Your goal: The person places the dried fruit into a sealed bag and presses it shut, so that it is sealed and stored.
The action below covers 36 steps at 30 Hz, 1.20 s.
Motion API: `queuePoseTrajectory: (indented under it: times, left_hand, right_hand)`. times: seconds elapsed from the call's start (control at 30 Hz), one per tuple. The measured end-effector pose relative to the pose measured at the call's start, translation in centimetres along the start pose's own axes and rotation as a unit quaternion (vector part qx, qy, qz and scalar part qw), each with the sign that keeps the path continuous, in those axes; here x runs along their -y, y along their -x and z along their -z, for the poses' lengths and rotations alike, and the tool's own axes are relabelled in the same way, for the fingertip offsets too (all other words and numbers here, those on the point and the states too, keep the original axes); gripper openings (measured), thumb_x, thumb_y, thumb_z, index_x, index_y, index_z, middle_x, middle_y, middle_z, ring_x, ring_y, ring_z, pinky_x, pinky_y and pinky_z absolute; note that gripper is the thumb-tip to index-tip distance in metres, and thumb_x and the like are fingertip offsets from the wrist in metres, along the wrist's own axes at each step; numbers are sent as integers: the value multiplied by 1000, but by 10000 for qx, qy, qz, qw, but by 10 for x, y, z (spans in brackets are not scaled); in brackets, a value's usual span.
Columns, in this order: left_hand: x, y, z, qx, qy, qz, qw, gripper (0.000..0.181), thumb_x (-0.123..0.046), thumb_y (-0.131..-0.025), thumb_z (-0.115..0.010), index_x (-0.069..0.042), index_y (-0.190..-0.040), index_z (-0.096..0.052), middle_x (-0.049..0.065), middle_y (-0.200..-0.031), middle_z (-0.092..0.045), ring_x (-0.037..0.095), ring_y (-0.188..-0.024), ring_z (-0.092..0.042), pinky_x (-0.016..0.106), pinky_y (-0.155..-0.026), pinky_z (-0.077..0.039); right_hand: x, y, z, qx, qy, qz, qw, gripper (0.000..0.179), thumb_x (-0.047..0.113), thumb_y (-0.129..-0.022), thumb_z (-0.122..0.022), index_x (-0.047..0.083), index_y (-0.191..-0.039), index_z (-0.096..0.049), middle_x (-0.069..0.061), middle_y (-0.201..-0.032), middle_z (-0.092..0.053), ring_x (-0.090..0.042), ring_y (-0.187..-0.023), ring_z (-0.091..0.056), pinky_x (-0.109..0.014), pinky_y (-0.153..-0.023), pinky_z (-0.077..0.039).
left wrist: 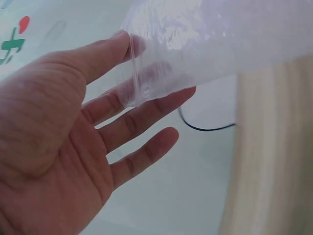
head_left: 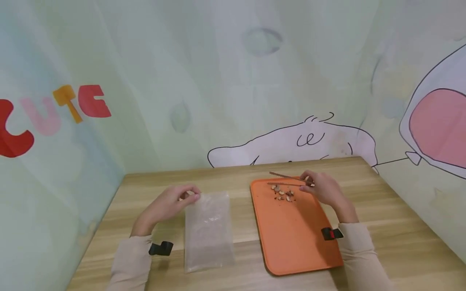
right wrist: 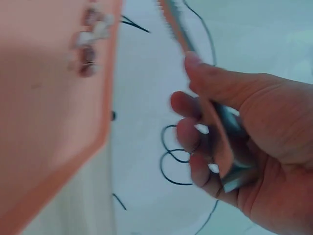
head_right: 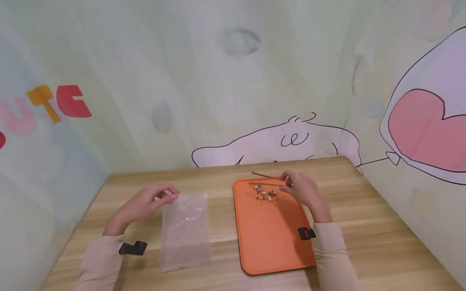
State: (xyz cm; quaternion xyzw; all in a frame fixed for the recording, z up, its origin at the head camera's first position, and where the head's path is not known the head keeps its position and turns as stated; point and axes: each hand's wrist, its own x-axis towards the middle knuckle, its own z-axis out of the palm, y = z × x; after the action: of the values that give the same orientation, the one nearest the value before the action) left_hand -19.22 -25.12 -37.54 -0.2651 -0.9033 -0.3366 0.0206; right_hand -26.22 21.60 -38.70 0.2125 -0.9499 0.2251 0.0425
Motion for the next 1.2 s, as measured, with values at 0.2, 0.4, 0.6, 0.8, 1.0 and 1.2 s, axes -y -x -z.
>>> queuePoseTrajectory:
  times: [0.2,0.4,0.6,0.8,1.0,1.2]
  left_hand:
    - [-13,-2,-1,-716,-51,-455,9964,11,-16,-99,-66,-15,-108,-72,-2,-110,-71,11,-90,-66,40,-77,-52]
    - [-23,-16,-9,-1541,23,-1036,9826,3,-14,-95,-70,-16,-96,-73,1,-115,-70,17,-99,-66,42,-78,-54]
    - [-30,-28,-17,-1865,246,-1400,9721,3,-10,-90,-76,-12,-93,-76,5,-119,-68,22,-105,-65,40,-79,-54]
    - [-35,-36,-18,-1659,236,-1423,9755,8,-8,-87,-78,-14,-92,-78,5,-123,-66,23,-110,-64,33,-82,-52]
    - [-35,-41,-15,-1458,343,-1439,9782,9,-9,-89,-77,-15,-95,-78,7,-124,-67,25,-114,-64,40,-87,-51]
    - [-36,-37,-11,-1026,499,-1268,9853,12,-12,-91,-75,-16,-103,-77,7,-133,-62,28,-124,-58,47,-91,-50]
  right_hand:
    - [3,-3,-1,41,329,-226,9992,22,21,-90,-77,2,-101,-73,-7,-89,-69,-24,-80,-64,-46,-70,-52]
    - [3,-4,-10,-223,588,-193,9978,12,16,-88,-79,6,-94,-76,-6,-87,-68,-23,-75,-62,-45,-67,-50]
    - [2,-10,-15,-418,895,-294,9947,10,13,-87,-78,8,-96,-77,-8,-91,-68,-33,-86,-62,-57,-82,-41]
    - [0,-16,-17,-367,1093,-462,9923,9,14,-89,-78,10,-96,-78,-6,-89,-67,-32,-88,-60,-58,-84,-38]
    - [0,-20,-17,-474,1204,-430,9907,8,13,-88,-78,9,-95,-78,-5,-86,-66,-30,-85,-61,-57,-81,-41]
    - [0,-17,-8,-638,944,-246,9932,11,12,-90,-75,6,-98,-77,-9,-91,-69,-33,-86,-63,-56,-79,-43]
